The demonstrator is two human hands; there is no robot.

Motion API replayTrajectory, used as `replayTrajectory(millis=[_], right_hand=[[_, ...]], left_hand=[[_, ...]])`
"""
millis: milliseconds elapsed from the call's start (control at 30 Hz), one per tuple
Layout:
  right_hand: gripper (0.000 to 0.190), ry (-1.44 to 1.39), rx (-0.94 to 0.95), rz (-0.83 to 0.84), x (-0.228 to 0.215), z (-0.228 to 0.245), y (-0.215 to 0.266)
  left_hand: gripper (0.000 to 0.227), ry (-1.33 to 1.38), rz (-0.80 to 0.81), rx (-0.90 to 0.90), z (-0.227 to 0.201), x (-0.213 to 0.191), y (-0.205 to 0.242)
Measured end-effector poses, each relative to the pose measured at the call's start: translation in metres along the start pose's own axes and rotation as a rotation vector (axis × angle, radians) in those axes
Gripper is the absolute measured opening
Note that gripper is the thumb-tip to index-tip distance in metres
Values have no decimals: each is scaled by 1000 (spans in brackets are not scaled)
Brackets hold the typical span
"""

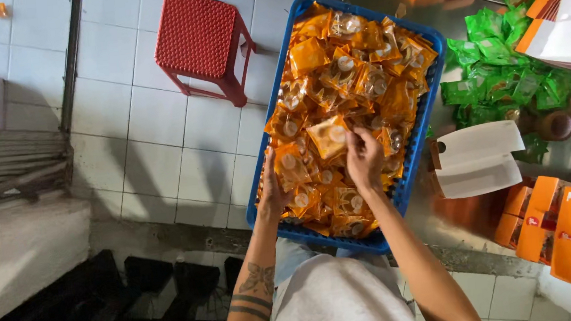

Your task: The person repeatedly picks yellow snack packets from a blue crate and places them into orange cardboard boxes. The person arranges the packets inside the boxes and closes the flaps. The person stacks the completed boxes on the table.

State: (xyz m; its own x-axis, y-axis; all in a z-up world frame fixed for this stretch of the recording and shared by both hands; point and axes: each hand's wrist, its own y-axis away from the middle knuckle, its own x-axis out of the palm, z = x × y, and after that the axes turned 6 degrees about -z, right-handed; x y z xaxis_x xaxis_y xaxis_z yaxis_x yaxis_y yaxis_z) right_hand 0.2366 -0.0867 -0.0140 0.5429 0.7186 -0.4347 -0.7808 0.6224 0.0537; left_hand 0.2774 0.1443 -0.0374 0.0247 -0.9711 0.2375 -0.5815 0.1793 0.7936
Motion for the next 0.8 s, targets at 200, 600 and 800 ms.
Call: replayTrajectory(millis=[200, 600, 800], right_hand=[[12, 132, -298, 303, -33, 32, 20], [127, 416, -172, 589, -170, -6, 33], [112, -11, 271, 244, -237, -104, 40]], left_hand=[[97, 445, 177, -254, 3, 70, 30], [62, 239, 677, -434, 85, 201, 44], [59, 159, 329, -248, 173, 288, 29]])
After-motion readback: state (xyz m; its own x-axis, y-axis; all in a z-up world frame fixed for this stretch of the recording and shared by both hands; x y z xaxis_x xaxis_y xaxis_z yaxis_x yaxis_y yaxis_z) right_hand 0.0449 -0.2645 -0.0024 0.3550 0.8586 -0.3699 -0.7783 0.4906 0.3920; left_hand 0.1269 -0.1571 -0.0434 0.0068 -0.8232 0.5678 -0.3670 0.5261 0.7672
